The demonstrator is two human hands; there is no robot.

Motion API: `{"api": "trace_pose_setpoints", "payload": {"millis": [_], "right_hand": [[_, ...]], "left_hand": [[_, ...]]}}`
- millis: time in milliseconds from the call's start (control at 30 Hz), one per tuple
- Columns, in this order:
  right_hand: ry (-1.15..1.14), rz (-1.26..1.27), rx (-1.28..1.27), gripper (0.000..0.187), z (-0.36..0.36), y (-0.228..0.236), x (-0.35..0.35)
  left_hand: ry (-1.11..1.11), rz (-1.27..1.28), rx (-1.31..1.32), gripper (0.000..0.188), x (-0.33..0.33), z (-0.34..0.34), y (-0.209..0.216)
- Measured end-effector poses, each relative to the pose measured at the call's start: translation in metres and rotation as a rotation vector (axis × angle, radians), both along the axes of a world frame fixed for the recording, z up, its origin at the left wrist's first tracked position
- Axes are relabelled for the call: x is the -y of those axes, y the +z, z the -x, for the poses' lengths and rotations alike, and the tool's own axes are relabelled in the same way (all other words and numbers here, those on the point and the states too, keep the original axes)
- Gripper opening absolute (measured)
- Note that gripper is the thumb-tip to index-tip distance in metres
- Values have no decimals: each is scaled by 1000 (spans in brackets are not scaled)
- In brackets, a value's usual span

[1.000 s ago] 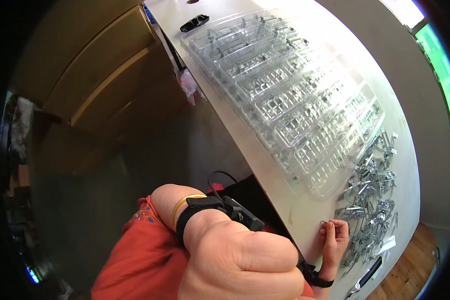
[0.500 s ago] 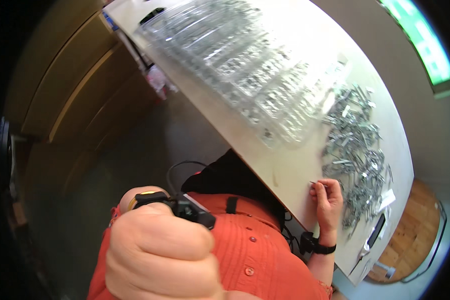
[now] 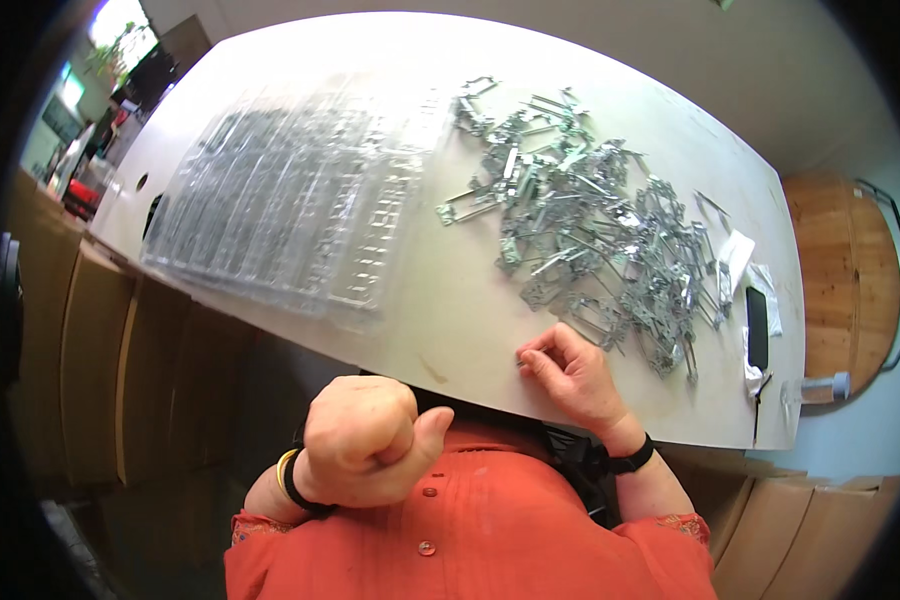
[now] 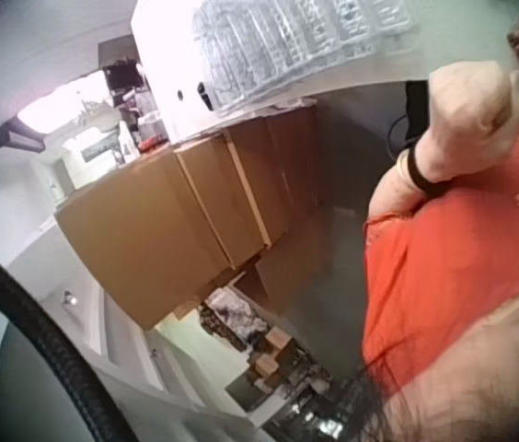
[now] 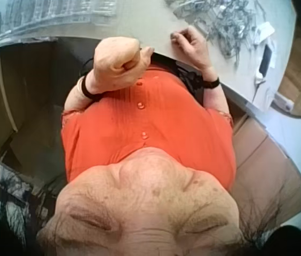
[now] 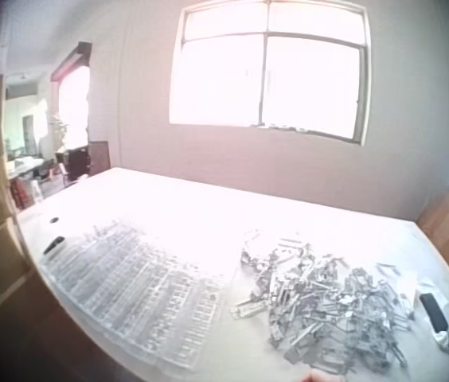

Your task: The person assembles small metal hardware components by hand at a white table. They pick up metal brackets and thin rods from a pile, insert the rods into the brackets, and place the assembled units into a clear plastic tray. The process is repeated continuously throughout the clip.

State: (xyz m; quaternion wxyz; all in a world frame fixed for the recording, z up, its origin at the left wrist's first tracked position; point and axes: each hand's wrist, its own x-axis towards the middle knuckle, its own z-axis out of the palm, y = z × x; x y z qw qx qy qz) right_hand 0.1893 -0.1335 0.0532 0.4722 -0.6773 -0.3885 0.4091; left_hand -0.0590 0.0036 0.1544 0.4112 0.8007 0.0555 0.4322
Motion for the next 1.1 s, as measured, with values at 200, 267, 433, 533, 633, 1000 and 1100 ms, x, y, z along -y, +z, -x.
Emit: {"api": "trace_pose_setpoints", "payload": {"millis": [200,267,433,533,633,1000,1100], "right_hand": [[5,-3,126,10,-14,12,31],[-33,-3,155,11,-24,20,42],[-203,-16,218,11,-50,39,70],[-340,-63,329,12,-71,40,89],[-470,-47,496,13,-88,49,102],[-554,-40,568,12,-130,63,116],[-515,-33,584,12,-135,75,109]], "left_hand": [[-5,205,-353,49,4,-47,-39],[-21,230,-423,47,4,-62,-50],[-11,89,-480,36,6,-95,-76],[6,-115,-469,32,8,-110,-85],[-15,-174,-506,30,10,-114,-91],[33,-174,-618,23,9,-106,-98],[41,-209,-644,21,10,-108,-102]]}}
